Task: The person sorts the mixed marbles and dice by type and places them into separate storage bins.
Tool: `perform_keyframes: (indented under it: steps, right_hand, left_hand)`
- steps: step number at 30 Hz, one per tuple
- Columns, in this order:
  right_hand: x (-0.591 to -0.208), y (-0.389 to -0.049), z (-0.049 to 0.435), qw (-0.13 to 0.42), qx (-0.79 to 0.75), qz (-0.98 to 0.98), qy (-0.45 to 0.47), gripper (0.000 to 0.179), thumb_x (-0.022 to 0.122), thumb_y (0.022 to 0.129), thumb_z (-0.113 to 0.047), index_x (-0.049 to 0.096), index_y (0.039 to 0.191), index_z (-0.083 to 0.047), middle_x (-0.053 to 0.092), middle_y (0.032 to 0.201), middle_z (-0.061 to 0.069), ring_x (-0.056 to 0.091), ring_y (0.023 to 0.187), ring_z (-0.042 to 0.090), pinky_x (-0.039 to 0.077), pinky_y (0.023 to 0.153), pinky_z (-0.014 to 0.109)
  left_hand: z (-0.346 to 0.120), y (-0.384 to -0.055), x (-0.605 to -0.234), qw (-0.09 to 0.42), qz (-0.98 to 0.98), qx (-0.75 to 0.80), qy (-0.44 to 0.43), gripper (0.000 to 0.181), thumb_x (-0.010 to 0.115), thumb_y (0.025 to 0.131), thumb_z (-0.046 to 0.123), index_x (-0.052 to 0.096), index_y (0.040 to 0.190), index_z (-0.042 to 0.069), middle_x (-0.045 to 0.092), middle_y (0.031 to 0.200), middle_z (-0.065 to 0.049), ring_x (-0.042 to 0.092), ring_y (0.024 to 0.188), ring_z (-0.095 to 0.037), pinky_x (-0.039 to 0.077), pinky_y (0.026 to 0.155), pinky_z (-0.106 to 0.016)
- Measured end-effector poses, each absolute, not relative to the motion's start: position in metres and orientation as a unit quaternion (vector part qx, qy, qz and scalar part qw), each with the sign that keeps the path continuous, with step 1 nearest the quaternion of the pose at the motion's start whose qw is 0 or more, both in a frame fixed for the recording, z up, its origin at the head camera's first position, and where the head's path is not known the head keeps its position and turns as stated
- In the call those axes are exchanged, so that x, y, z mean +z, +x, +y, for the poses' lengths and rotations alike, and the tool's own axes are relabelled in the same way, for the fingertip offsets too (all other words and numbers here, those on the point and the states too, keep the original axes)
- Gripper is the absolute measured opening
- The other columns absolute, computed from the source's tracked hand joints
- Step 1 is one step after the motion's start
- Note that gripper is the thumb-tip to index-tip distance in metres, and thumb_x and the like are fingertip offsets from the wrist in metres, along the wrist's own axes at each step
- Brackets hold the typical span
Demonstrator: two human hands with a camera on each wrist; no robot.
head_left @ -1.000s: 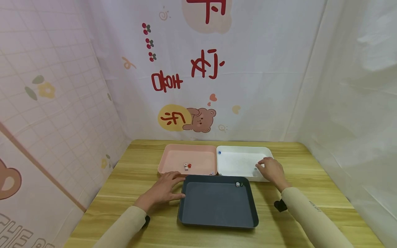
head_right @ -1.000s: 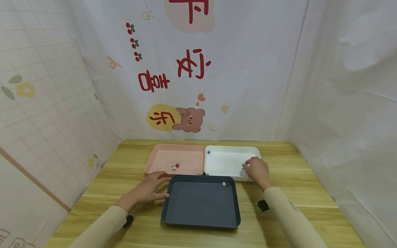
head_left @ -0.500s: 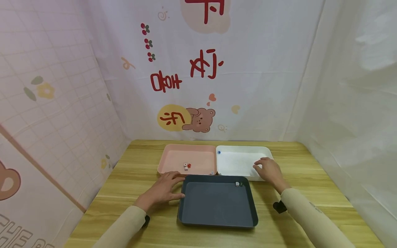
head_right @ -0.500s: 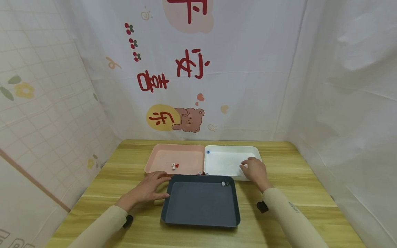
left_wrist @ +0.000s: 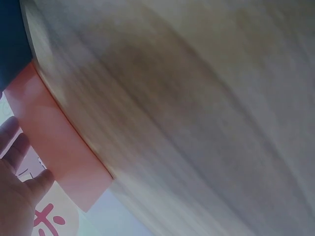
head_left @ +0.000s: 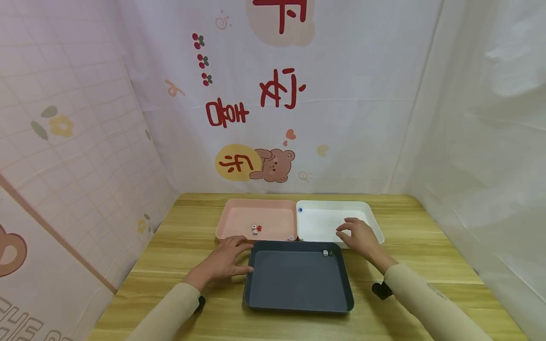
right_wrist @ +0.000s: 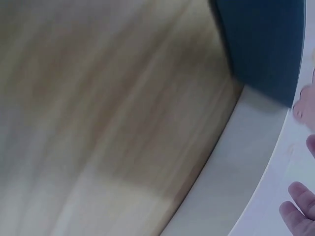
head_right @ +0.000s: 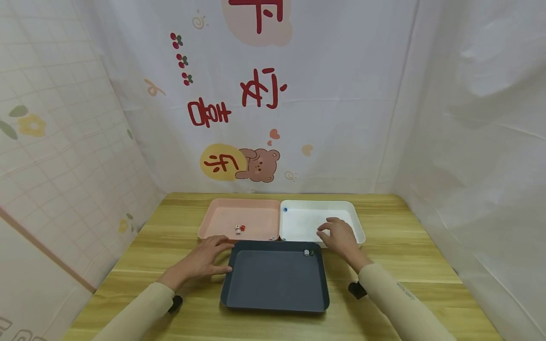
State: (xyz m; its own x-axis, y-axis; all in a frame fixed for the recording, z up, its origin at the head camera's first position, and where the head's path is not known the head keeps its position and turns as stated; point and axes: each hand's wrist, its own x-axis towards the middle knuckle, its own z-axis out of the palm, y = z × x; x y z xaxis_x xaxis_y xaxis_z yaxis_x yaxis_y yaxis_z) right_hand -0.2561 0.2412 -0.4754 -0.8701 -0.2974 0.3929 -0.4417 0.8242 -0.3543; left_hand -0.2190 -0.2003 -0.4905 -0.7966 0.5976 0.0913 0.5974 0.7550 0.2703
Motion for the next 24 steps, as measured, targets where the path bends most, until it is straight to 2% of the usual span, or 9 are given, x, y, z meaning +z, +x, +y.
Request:
perform_keyframes:
  steps: [6, 11, 19, 24]
  right_hand:
    - [-0.481, -0.243, 0.227, 0.167, 0.221, -0.93, 0.242, 0.006, 0.077, 0.086, -0.02, 0.079, 0.087, -0.014, 0.064, 0.12, 0.025, 0.059, 0.113, 0.045, 0.045, 0.095, 0.059]
    - [-0.487, -0.238, 0.219, 0.149, 0.2, -0.933, 0.26, 0.006, 0.079, 0.085, -0.021, 0.078, 0.086, -0.015, 0.064, 0.12, 0.024, 0.057, 0.116, 0.042, 0.042, 0.097, 0.061]
    - [-0.496, -0.231, 0.213, 0.122, 0.153, -0.95, 0.243, 0.011, 0.081, 0.082, -0.025, 0.078, 0.089, -0.018, 0.061, 0.124, 0.023, 0.053, 0.12, 0.043, 0.031, 0.099, 0.073]
    - [-0.5, -0.229, 0.21, 0.122, 0.113, -0.958, 0.234, 0.016, 0.081, 0.082, -0.03, 0.078, 0.092, -0.018, 0.06, 0.127, 0.02, 0.051, 0.123, 0.041, 0.029, 0.101, 0.073]
  left_hand:
    - [-0.2, -0.219, -0.491, 0.0, 0.937, 0.143, 0.318, 0.072, 0.065, 0.087, 0.063, 0.056, 0.141, 0.016, 0.043, 0.147, -0.011, 0.036, 0.137, -0.034, 0.029, 0.112, -0.053]
    - [-0.2, -0.22, -0.491, 0.0, 0.937, 0.145, 0.319, 0.072, 0.066, 0.087, 0.061, 0.056, 0.141, 0.016, 0.043, 0.147, -0.012, 0.037, 0.137, -0.034, 0.029, 0.112, -0.054]
    - [-0.201, -0.22, -0.492, -0.001, 0.935, 0.149, 0.322, 0.071, 0.067, 0.087, 0.06, 0.056, 0.141, 0.015, 0.043, 0.146, -0.01, 0.039, 0.134, -0.033, 0.026, 0.114, -0.053]
    - [-0.201, -0.221, -0.493, -0.003, 0.935, 0.147, 0.322, 0.072, 0.065, 0.087, 0.063, 0.056, 0.141, 0.016, 0.043, 0.145, -0.009, 0.038, 0.135, -0.032, 0.026, 0.114, -0.052]
